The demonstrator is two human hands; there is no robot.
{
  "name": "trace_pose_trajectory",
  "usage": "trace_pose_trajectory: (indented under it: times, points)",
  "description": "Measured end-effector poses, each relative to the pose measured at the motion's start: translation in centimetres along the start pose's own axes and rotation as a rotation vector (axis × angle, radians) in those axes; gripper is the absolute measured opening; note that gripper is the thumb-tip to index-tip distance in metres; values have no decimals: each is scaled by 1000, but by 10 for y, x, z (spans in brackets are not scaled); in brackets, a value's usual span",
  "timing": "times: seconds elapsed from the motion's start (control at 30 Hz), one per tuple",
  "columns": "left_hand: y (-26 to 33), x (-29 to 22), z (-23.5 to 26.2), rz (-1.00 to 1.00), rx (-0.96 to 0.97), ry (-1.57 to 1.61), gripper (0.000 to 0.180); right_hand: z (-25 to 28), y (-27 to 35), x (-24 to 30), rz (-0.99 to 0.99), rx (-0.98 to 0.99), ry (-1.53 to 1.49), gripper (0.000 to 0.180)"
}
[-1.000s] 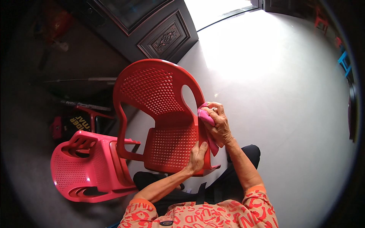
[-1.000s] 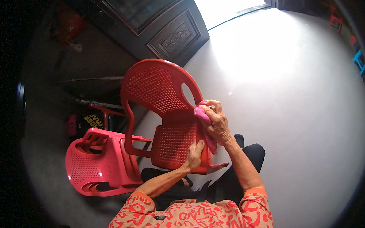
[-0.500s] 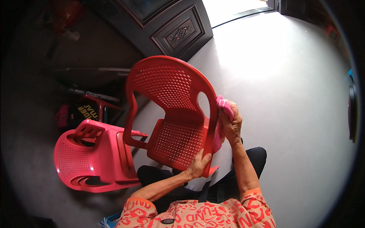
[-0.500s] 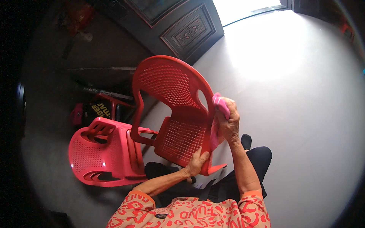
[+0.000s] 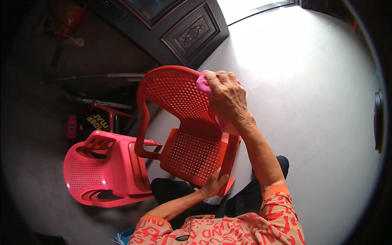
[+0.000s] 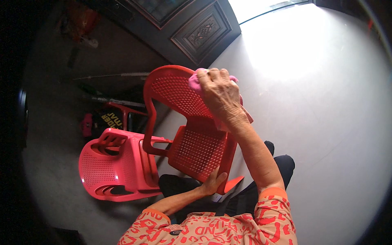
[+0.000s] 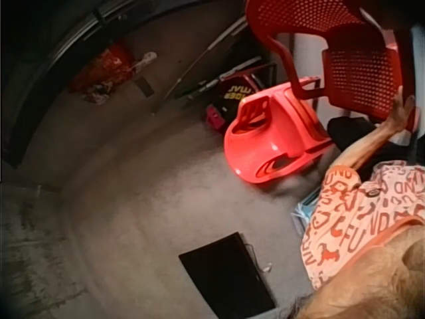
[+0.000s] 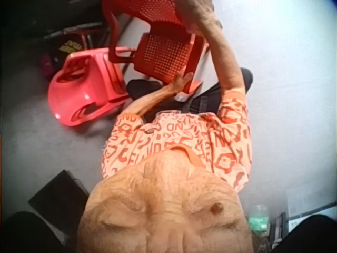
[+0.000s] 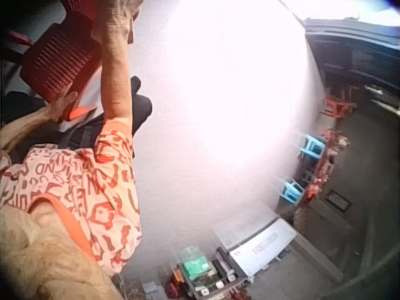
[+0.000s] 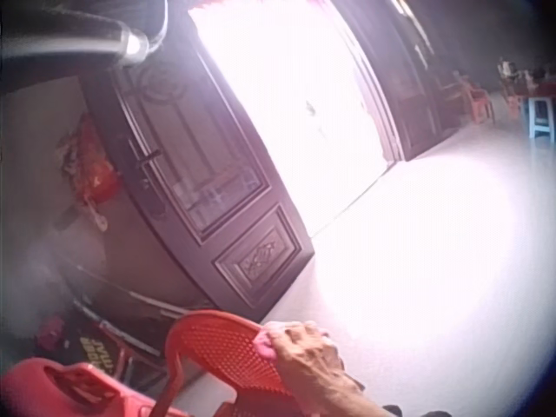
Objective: The person sits on the floor and wipes a purple plastic chair with a pink cloth, cleaning the seat and backrest. They then pick up a red plastic chair and wipe its seat, backrest, and legs with the same cloth.
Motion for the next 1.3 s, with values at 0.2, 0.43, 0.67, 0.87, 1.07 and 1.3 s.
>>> trace_pose_trajectory:
  times: [0.2,0.43,0.67,0.87,1.07,1.3]
  points:
    - [-1,2,3,188,0,98,45,-2,79,-18,-148,-2,-110,60]
    - [-14,-20,-5,118,-128,-48,44,-5,104,-26,-167,16,-106,70]
    - [-11,-8,-1,-17,-168,-143,40,-18,19,-5,-92,204,-8,56]
    - [-12,-20,-2,-90,-212,-114,35,-40,-37,-4,-320,498,-136,20]
    - [-11,-28,12,-155,-204,-112,38,-1,-50,21,-173,284,-169,22]
    - [-70,2,49,10,-159,-45,55,52,-62,115,160,-144,-59,11]
Point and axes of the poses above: each hand's wrist, its own y-axis away from the middle knuckle, its own z-axis out of the back of the hand, x = y × z, the point moved 8 cm from there along -y, towards the middle knuckle, and after that the axes turned 13 degrees about y, right-handed, at the moved point
